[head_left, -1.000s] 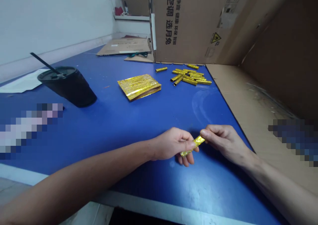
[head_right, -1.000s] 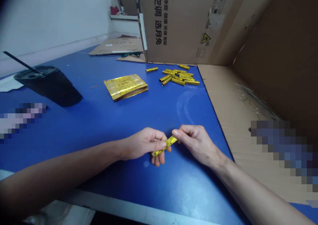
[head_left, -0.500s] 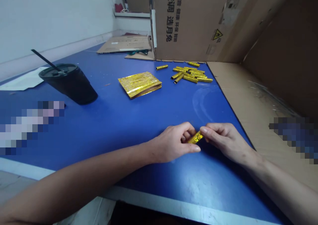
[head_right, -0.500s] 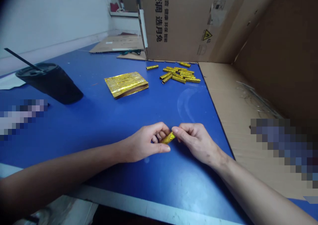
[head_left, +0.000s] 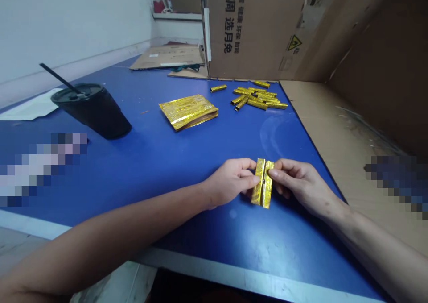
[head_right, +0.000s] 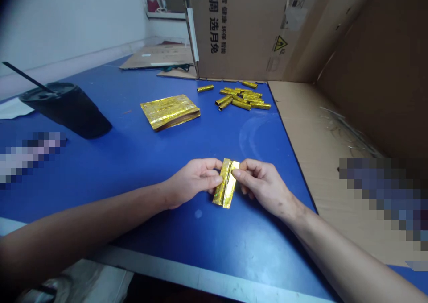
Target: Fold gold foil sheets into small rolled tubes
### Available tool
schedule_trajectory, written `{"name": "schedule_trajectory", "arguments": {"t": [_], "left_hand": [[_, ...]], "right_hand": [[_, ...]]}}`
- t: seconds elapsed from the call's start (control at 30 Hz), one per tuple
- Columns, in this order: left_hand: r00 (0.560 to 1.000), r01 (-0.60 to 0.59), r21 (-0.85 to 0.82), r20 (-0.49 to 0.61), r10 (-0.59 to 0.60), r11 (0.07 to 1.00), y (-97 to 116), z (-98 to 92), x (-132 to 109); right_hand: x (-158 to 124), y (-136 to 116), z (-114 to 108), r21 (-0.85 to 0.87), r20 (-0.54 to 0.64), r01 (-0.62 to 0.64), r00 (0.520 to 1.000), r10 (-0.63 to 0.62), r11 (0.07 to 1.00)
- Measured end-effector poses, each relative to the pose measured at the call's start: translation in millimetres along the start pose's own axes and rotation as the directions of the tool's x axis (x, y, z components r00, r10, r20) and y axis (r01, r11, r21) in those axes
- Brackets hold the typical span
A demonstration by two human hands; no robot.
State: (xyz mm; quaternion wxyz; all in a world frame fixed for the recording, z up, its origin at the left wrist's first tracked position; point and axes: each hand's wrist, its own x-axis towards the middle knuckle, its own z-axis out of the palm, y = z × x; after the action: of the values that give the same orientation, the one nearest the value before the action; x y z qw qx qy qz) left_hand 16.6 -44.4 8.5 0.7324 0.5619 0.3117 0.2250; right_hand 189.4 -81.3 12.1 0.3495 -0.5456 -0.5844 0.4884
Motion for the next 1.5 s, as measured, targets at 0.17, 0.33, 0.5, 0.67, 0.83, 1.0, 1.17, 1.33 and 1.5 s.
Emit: {"name": "schedule_trajectory", "arguments": {"t": [0.17,0.33,0.5,0.67,0.83,1.0,1.17,1.33,1.5], "left_hand": [[0.993,-0.113,0.025,0.036,0.112,0.993,-2,-3.0,0],[0.981,-0.186,0.087,0.072,0.18,0.979,-1,-6.8,-1],[0.98,-0.196,0.083,0.052,0.192,0.977,3,-8.3,-3],[0.984,-0.177,0.047,0.021,0.176,0.983,3,-8.0,-1],[0.995,-0.085,0.047,-0.053,0.088,0.995,4,-5.6,2],[0.997,-0.033,-0.025,-0.064,0.031,0.999,5,-3.3,1],[0.979,-0.053,-0.241,-0.202,0.004,0.969,6,-6.2,3],[0.941,-0.099,-0.388,-0.335,-0.04,0.916,6,-10.5,6],[0.941,-0.062,-0.444,-0.324,-0.095,0.894,5,-9.0,6]], "right_hand": [[0,5,-2,0.066,0.054,0.002,0.999,-0.005,0.998],[1,7,-3,0.171,0.09,-0.036,0.996,0.021,0.985],[3,6,-2,0.216,0.0,-0.081,0.997,0.083,0.973],[5,7,-3,0.252,-0.077,-0.073,0.992,0.095,0.965],[4,5,-3,0.304,-0.069,-0.102,0.989,0.128,0.947],[6,5,-3,0.327,-0.077,-0.139,0.982,0.173,0.935],[7,6,-4,0.341,-0.246,0.07,0.969,0.017,0.937],[0,4,0,0.126,-0.409,0.274,0.89,-0.202,0.953],[-4,4,6,0.013,-0.372,0.271,0.895,-0.247,0.962]]}}
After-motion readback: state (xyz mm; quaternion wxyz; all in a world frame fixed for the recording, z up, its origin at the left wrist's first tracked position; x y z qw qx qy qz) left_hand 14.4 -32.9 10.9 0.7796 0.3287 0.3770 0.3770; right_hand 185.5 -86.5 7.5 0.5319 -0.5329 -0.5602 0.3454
